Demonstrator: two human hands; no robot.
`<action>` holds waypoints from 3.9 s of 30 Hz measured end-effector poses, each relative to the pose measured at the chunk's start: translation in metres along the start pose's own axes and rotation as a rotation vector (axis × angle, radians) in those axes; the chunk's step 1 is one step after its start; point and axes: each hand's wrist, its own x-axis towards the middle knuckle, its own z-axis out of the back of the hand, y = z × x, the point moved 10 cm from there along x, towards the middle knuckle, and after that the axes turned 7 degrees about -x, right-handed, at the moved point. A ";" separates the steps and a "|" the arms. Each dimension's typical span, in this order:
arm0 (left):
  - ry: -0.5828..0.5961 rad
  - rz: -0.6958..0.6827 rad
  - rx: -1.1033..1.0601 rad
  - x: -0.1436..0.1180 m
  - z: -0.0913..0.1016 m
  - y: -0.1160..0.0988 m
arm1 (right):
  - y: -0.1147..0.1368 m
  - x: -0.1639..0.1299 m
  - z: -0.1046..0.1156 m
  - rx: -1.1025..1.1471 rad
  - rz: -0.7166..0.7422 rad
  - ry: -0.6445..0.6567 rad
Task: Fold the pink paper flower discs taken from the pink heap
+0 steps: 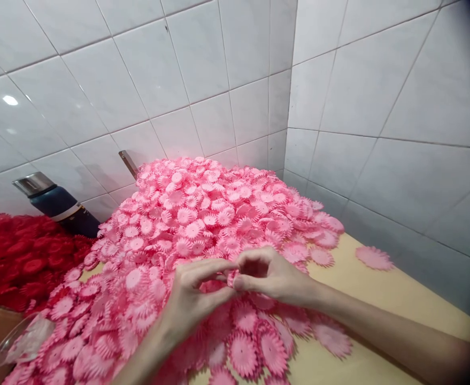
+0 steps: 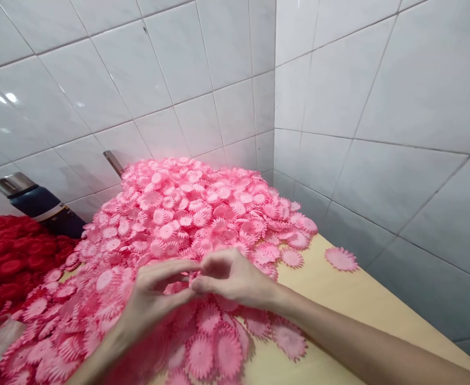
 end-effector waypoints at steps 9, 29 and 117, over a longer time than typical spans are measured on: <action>-0.300 0.236 -0.518 -0.007 0.011 0.026 | 0.003 -0.003 0.008 -0.016 -0.086 -0.042; -0.788 0.113 -0.142 -0.062 0.115 0.008 | 0.008 -0.008 0.013 -0.093 0.003 -0.177; -0.501 0.176 -0.693 -0.065 0.041 0.050 | 0.048 0.054 -0.062 -0.511 0.012 0.455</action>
